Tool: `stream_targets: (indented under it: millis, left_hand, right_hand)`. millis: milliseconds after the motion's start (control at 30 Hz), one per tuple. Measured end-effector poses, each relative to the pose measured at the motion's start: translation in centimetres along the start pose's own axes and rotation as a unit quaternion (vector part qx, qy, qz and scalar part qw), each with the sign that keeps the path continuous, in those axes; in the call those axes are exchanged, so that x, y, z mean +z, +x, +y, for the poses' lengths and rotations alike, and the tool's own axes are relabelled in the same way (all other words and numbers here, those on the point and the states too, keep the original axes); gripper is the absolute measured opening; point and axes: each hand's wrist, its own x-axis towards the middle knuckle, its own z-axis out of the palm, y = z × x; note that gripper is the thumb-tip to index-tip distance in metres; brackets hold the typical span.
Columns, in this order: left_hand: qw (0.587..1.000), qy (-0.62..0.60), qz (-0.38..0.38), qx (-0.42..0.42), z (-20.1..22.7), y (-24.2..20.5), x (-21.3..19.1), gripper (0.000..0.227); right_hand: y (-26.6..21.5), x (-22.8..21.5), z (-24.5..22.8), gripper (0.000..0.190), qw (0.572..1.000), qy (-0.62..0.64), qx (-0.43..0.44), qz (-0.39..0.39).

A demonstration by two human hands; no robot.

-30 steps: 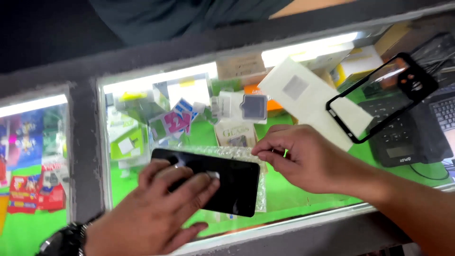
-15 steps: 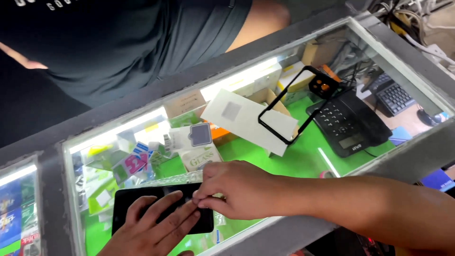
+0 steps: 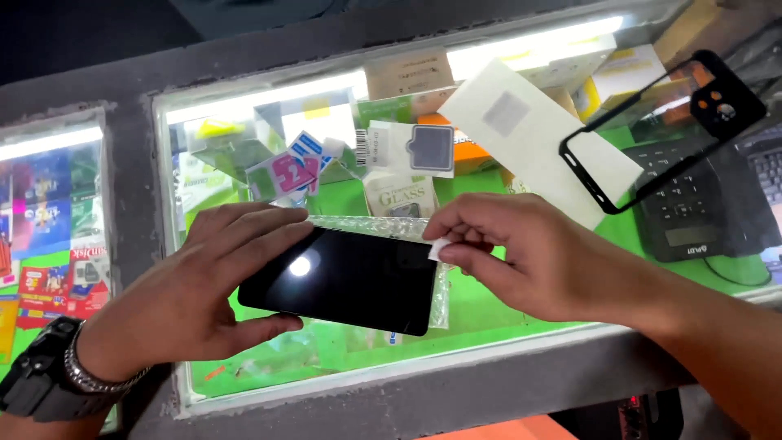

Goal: Cleaning a mobile phone screen with adhesive strips and applying a tempered glass screen protector at a service counter.

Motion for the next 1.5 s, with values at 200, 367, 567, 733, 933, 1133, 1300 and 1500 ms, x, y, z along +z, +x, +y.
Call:
stream_targets:
  millis: [200,367,567,733,933,1133,1300,1500]
  left_hand:
    - [1.000,-0.003,0.008,-0.002,-1.6,-1.1,-0.3,0.094]
    - [0.999,-0.047,-0.002,-0.018,-2.2,-1.3,-0.4,0.094]
    - [0.999,-0.035,-0.011,-0.029,-2.4,-1.2,-0.3,0.092]
    - [0.999,-0.036,-0.010,-0.032,-2.6,-1.2,-0.1,0.091]
    - [0.999,-0.034,-0.008,-0.034,-2.6,-1.1,-0.2,0.090]
    - [0.998,-0.035,-0.009,-0.042,-2.6,-1.1,-0.1,0.093]
    - [0.999,-0.032,-0.005,-0.040,-2.6,-1.1,-0.1,0.095]
    - [0.999,-0.035,0.002,-0.036,-2.6,-1.1,-0.1,0.093]
  right_hand:
    - [0.6,0.3,0.1,0.018,0.998,-0.018,0.045,-0.036]
    - [1.2,0.8,0.4,0.017,0.998,-0.010,0.057,-0.012]
    - [1.5,0.8,1.6,0.017,0.999,0.008,0.033,0.008]
    - [1.7,1.0,1.9,0.014,0.998,0.005,0.054,0.013]
    - [1.9,1.4,2.1,0.003,0.986,-0.010,0.168,0.020]
    - [1.5,1.9,1.7,0.010,0.997,-0.010,0.076,0.027]
    - [1.0,2.4,1.6,0.010,0.999,-0.012,0.045,0.022]
    - [0.1,3.3,1.5,0.011,0.999,-0.042,-0.005,-0.003]
